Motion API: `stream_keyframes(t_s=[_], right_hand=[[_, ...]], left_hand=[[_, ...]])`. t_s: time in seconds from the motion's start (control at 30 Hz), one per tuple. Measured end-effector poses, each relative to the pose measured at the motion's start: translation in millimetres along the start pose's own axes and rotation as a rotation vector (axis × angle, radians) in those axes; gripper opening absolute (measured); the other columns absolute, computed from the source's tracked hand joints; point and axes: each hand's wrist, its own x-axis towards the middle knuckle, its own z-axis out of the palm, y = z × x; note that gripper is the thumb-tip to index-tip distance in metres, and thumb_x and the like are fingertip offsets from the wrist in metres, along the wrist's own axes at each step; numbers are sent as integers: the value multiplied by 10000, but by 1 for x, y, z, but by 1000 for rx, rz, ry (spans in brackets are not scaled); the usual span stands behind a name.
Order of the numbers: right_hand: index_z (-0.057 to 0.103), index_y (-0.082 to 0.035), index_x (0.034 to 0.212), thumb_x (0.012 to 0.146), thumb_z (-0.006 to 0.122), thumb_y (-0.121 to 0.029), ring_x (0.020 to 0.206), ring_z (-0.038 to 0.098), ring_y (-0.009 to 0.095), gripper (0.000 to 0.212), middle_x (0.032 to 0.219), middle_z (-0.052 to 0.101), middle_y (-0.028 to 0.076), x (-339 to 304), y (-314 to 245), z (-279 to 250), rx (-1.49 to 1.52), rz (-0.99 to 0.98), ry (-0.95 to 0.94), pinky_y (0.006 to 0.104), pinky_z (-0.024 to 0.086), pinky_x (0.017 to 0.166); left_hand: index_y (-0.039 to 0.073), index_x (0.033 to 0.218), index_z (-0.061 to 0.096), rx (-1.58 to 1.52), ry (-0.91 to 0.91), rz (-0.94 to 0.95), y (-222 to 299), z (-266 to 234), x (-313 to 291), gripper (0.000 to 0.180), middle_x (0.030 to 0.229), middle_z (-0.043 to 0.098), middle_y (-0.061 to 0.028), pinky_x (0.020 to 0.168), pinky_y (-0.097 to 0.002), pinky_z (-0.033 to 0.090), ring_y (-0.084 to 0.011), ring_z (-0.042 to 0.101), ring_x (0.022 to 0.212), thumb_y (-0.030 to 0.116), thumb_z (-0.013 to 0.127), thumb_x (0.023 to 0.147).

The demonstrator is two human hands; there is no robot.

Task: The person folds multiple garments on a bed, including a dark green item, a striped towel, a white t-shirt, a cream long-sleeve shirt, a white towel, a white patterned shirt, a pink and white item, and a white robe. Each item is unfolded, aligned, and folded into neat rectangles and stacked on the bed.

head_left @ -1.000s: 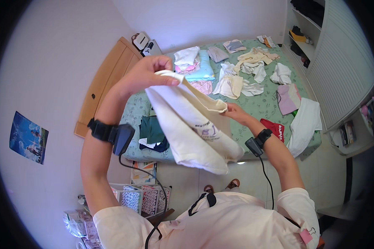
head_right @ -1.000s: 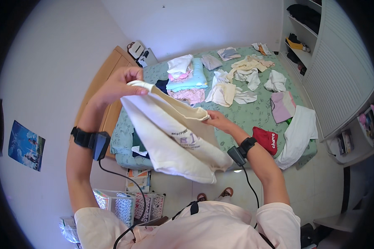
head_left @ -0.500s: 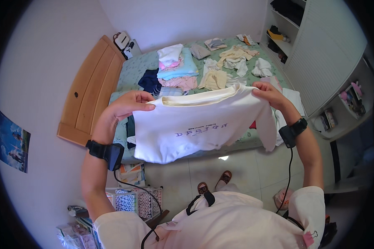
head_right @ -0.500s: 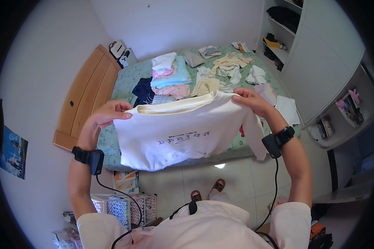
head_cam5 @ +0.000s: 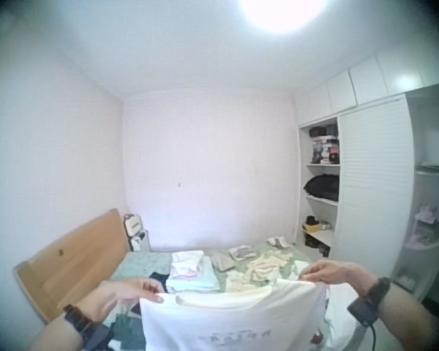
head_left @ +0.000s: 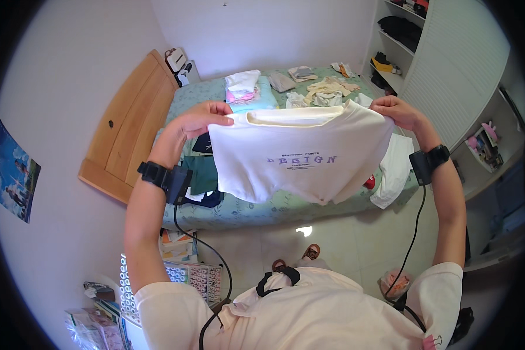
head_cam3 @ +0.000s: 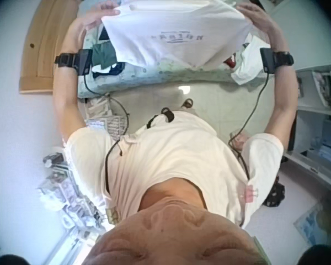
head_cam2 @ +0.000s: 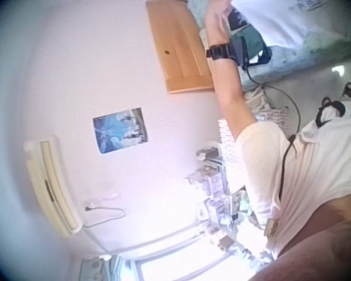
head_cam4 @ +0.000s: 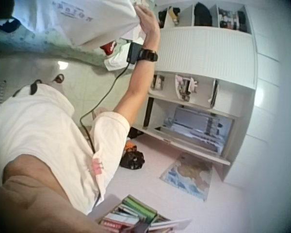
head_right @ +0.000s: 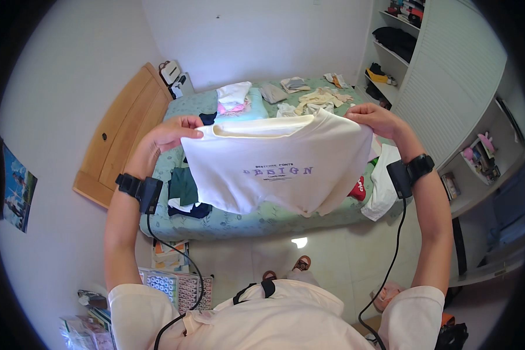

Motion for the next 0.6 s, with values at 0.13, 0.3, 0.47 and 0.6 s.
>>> stream_keyframes(t_s=[0.13,0.3,0.47,0.6], right_hand=[[601,-47,825,887,587,-219,691,482,13,183,770,562,-64,-9,-9,-3,-194,-20,-57,187,396,603],[521,-86,780,846,629,-182,649,403,3,159,710,454,-92,-17,-37,-22,-357,-220,349,178,317,564],[467,-89,766,843,619,-150,628,363,15,180,684,412,-78,-22,-41,-40,-588,-157,452,204,295,534],[484,-75,790,852,600,-137,638,393,15,145,686,448,-64,-26,-24,-45,-601,-245,483,198,313,544]], left_hand=[[82,762,555,240,209,145,4,-2,13,172,736,536,43,620,-203,406,-54,493,690,59,724,737],[63,759,539,280,421,616,23,3,23,202,685,496,45,604,-212,389,-69,463,670,154,719,752],[63,946,635,924,10,105,-3,19,24,265,796,571,29,655,-209,400,-79,496,745,274,688,795],[25,776,622,724,318,233,0,-10,24,301,662,545,15,583,-232,374,-67,457,629,321,654,814]])
